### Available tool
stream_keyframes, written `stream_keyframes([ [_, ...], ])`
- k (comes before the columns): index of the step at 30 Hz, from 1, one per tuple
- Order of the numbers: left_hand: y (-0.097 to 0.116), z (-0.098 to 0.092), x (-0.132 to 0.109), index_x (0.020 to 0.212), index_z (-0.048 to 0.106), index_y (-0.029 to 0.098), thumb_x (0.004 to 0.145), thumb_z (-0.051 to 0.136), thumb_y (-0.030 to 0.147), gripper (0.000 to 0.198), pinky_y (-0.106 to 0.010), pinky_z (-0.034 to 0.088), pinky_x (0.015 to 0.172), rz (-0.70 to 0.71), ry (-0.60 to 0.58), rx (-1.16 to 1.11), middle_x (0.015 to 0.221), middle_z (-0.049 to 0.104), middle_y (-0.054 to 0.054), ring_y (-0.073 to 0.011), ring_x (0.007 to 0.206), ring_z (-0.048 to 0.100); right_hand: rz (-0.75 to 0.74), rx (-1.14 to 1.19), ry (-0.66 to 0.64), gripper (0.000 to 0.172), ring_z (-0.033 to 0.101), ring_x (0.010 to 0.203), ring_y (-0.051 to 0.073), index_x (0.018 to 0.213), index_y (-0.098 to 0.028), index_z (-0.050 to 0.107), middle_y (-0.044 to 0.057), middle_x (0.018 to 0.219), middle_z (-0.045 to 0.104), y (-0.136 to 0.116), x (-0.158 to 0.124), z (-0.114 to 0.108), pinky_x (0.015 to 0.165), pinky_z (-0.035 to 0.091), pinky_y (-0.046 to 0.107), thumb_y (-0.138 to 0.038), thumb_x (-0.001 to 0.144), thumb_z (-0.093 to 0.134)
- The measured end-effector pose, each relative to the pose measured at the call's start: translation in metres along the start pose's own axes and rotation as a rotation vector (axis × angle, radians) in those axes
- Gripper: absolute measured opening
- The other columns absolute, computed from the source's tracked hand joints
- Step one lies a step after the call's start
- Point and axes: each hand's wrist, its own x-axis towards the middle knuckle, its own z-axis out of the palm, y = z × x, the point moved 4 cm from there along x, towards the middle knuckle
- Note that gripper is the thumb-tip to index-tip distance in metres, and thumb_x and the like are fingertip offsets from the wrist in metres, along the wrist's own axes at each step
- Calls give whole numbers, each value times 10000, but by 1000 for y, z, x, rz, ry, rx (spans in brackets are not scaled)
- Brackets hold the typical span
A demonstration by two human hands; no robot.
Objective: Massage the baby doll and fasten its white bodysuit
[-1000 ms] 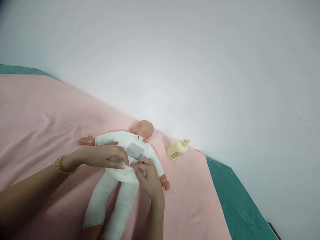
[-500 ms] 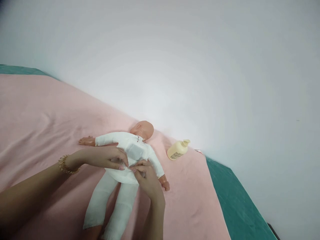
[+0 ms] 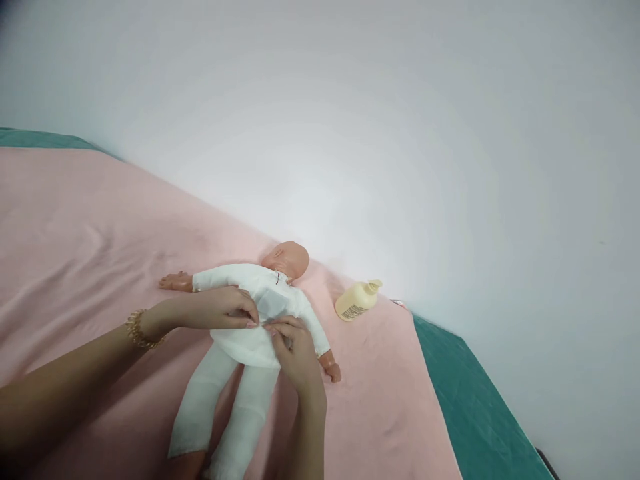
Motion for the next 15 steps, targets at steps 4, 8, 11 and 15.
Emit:
stream_keyframes([
  [4, -1, 5, 1, 944, 738, 237, 918, 500, 299, 247, -318, 425, 883, -9, -85, -49, 952, 745, 15, -186, 896, 658, 24, -29, -13, 244, 602, 1034, 216, 927, -286, 765, 23, 1055, 687, 1, 1, 2, 900, 453, 354, -286, 890, 524],
  [8, 1, 5, 2, 914, 741, 215, 895, 524, 285, 229, -324, 436, 844, 15, -66, -59, 923, 747, -15, -204, 874, 654, 7, -37, -6, 231, 605, 1014, 216, 900, -275, 764, 26, 1028, 690, 2, 1, 3, 912, 442, 358, -277, 881, 534],
  [11, -1, 0, 5, 926, 727, 212, 891, 504, 266, 232, -316, 439, 831, 14, -7, -49, 937, 737, -8, -203, 894, 641, -14, 18, 42, 225, 606, 999, 210, 899, -256, 752, 37, 1018, 683, 4, 2, 2, 872, 454, 338, -299, 888, 532],
  [15, -11, -8, 11, 946, 689, 191, 917, 461, 335, 271, -308, 459, 841, -24, 157, -96, 983, 713, -30, -201, 936, 623, -58, 126, 229, 243, 612, 959, 203, 886, -226, 734, 53, 960, 680, 12, 7, -6, 854, 461, 329, -344, 899, 523],
])
